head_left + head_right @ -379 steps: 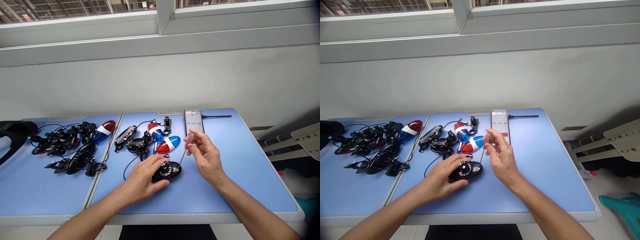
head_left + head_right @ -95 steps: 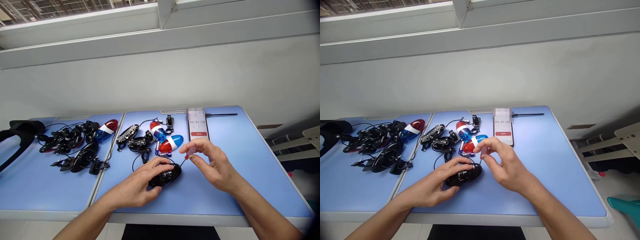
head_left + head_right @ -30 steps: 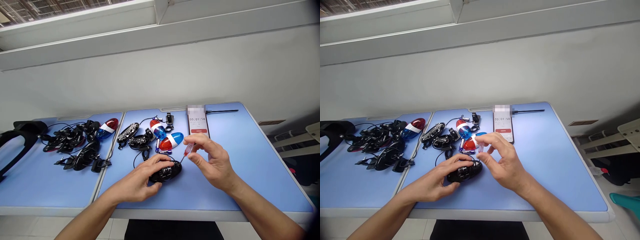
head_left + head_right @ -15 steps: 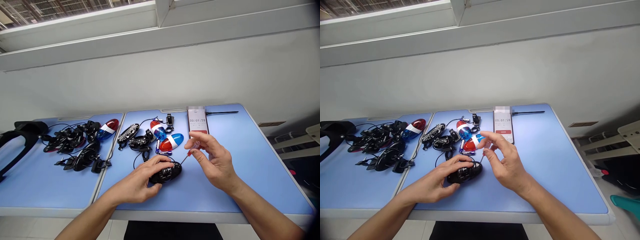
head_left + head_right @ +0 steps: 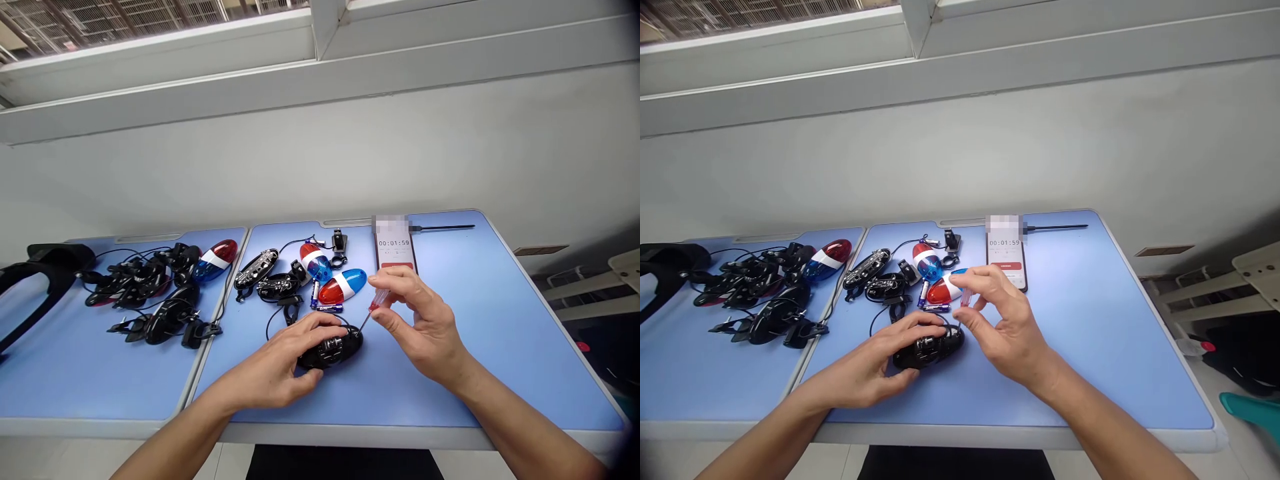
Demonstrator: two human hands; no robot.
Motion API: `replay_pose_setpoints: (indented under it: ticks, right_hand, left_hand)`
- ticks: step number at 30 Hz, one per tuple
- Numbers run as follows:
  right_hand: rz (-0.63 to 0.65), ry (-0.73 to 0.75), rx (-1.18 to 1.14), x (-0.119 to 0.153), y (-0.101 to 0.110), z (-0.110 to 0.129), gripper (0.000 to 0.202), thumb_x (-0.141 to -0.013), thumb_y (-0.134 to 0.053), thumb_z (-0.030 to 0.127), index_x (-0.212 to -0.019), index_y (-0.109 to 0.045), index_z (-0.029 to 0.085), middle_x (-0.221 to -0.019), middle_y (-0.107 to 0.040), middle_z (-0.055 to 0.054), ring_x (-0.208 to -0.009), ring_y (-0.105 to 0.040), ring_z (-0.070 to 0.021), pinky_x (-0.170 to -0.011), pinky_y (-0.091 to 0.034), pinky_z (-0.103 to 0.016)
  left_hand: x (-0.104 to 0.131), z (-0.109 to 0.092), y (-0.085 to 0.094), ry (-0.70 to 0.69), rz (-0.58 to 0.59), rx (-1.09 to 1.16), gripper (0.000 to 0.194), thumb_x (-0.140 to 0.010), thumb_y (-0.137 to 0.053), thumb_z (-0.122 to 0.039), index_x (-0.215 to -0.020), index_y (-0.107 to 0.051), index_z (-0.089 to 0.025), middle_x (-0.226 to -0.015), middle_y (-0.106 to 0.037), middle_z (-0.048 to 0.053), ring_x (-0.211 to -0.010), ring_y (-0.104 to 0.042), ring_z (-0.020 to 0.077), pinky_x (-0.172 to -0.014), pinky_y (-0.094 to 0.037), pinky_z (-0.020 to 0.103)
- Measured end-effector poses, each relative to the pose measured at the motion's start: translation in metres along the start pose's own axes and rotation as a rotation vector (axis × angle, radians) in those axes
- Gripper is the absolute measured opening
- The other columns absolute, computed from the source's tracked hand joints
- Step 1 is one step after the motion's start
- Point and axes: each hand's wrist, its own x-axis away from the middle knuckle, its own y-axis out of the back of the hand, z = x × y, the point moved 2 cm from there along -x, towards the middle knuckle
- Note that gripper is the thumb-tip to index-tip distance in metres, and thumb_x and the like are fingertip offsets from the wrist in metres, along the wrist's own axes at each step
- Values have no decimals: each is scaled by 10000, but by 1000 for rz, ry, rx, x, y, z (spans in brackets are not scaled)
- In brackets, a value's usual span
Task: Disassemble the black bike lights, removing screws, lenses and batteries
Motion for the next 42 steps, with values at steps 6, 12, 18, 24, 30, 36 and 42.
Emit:
replay_pose_setpoints:
  ticks: [6, 12, 18, 24, 30, 36, 42]
  right_hand:
    - [-14, -76, -12, 0, 2, -1, 490, -926, -543, 46, -1315, -567, 343, -1022, -679, 10, -880, -641, -124, -775, -574, -291]
    - [5, -72, -18, 0, 1, -2, 458, -918, -599, 85, -1289, -596, 353, -981, -683, 26, -859, -635, -117, -783, -570, -278]
    - [11, -105, -46, -1, 1, -1, 401, -942, -543, 100, -1258, -611, 337, -1075, -688, 7, -879, -647, -125, -772, -580, -289]
    - [-55, -166, -19, 0, 3, -4, 410, -946, -542, 116, -1292, -586, 331, -962, -669, 9, -854, -630, -128, -764, -572, -289]
    - [10, -189, -19, 0, 2, -5, 358, -966, -492, 145, -1263, -606, 308, -1045, -664, -16, -900, -623, -143, -804, -549, -324]
    - [-67, -321, -100, 0, -1, -15, 371, -957, -488, 186, -1314, -555, 259, -944, -652, -18, -771, -593, -126, -739, -547, -319]
    - [-94, -410, -187, -4, 0, -15, 359, -925, -484, 217, -1279, -537, 199, -938, -645, -34, -713, -570, -121, -688, -548, -320]
  left_hand:
    - [0, 0, 0, 19, 0, -10, 744, -749, -547, -14, -1411, -462, -345, -1458, -452, 32, -1301, -488, 252, -1106, -430, 410]
    - [0, 0, 0, 16, -3, -13, 736, -752, -555, -19, -1405, -463, -345, -1460, -451, 31, -1308, -484, 255, -1114, -423, 414]
    - [-2, 0, 0, 22, 3, -24, 743, -743, -544, -7, -1400, -463, -345, -1454, -455, 30, -1313, -476, 252, -1124, -410, 422]
    - [0, 0, 0, 29, 7, -20, 744, -751, -538, -11, -1403, -456, -360, -1459, -443, 19, -1312, -475, 241, -1130, -404, 422]
    - [0, -1, 0, 21, 1, -33, 733, -751, -545, -15, -1399, -463, -348, -1458, -449, 26, -1326, -465, 244, -1121, -406, 404]
    - [0, -2, 1, 27, 15, -29, 675, -771, -591, -51, -1380, -488, -322, -1446, -473, 44, -1316, -479, 258, -1112, -408, 388]
    - [1, -1, 2, 55, 3, -2, 645, -796, -627, -92, -1382, -489, -323, -1448, -474, 45, -1319, -475, 260, -1115, -394, 386]
